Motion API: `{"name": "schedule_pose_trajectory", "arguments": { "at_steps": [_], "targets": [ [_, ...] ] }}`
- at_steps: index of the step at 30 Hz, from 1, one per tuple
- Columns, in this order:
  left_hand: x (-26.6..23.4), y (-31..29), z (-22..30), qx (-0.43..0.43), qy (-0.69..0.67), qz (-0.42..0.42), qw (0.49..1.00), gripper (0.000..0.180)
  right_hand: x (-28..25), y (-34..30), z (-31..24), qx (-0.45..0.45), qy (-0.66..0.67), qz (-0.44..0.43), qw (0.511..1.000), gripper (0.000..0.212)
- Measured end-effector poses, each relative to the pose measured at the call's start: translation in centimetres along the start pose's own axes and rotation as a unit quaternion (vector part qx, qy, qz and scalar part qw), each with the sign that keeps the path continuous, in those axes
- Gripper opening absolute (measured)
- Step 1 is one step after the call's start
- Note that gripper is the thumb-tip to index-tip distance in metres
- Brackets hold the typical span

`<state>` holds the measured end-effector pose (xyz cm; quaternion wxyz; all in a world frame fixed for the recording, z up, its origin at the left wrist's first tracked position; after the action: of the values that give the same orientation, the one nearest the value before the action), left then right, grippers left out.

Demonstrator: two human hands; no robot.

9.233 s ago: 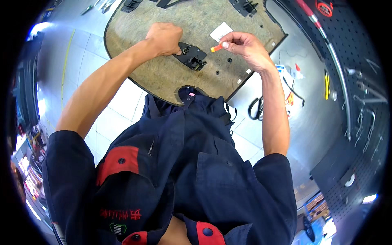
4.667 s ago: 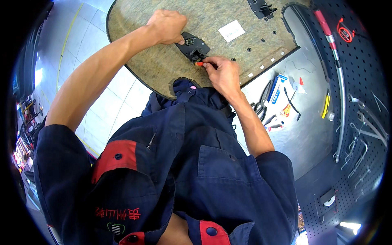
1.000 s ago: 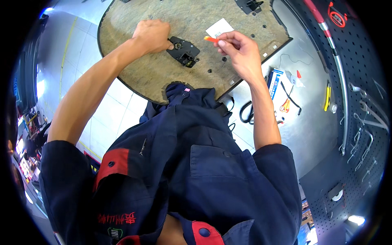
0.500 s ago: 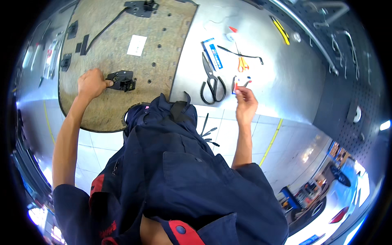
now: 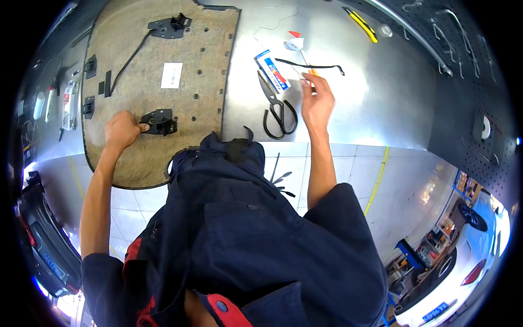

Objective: The person assembles a small black plastic component onto a large beige car interior panel using a red-handled screwdriver. They repeatedly insert and tighten screws at multiple points on the component, then reposition the panel on the workbench.

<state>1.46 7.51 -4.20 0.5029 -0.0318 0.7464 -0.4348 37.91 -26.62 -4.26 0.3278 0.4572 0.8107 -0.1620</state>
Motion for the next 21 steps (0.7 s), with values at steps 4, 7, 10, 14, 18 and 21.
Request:
{"name": "schedule_pose_trajectory", "arguments": {
  "at_steps": [4,7,10,14,18,21],
  "targets": [
    [0.1,-0.1,-0.2,0.006,-0.012,0.017,1.0,0.042,-7.0,-4.8,7.1,0.191,0.011,0.094,0.977,0.029],
    [0.3,0.0,-0.5,-0.009,-0.025,-0.015,1.0,0.043,-6.8,-6.0,10.0,0.199,-0.139,0.071,0.967,0.038],
    [0.9,0.3,-1.1,0.006,-0.019,-0.02,1.0,0.046,-5.6,-4.0,11.7,0.206,-0.185,0.062,0.959,0.047],
    [1.3,0.7,-1.6,0.009,-0.02,-0.001,1.0,0.052,-5.2,-2.2,16.6,0.158,-0.19,-0.008,0.969,0.042],
    [1.0,-0.3,-1.2,0.061,-0.048,0.017,0.997,0.051,-4.7,-0.4,6.8,0.083,0.082,0.045,0.992,0.028],
    [1.8,-0.4,-1.6,0.05,-0.07,-0.003,0.996,0.047,4.6,1.3,-8.2,-0.031,0.076,-0.192,0.978,0.028]
  ]
}}
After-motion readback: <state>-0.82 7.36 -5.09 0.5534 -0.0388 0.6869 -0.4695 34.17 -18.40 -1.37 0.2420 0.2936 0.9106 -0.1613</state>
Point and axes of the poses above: each hand's wrist, its own y-axis towards the middle knuckle, its own x-axis out of the palm, z = x × y, the point moved 9 cm from there along y, towards the middle knuckle, and after that the axes turned 7 degrees about -z, right-handed, at the moved point
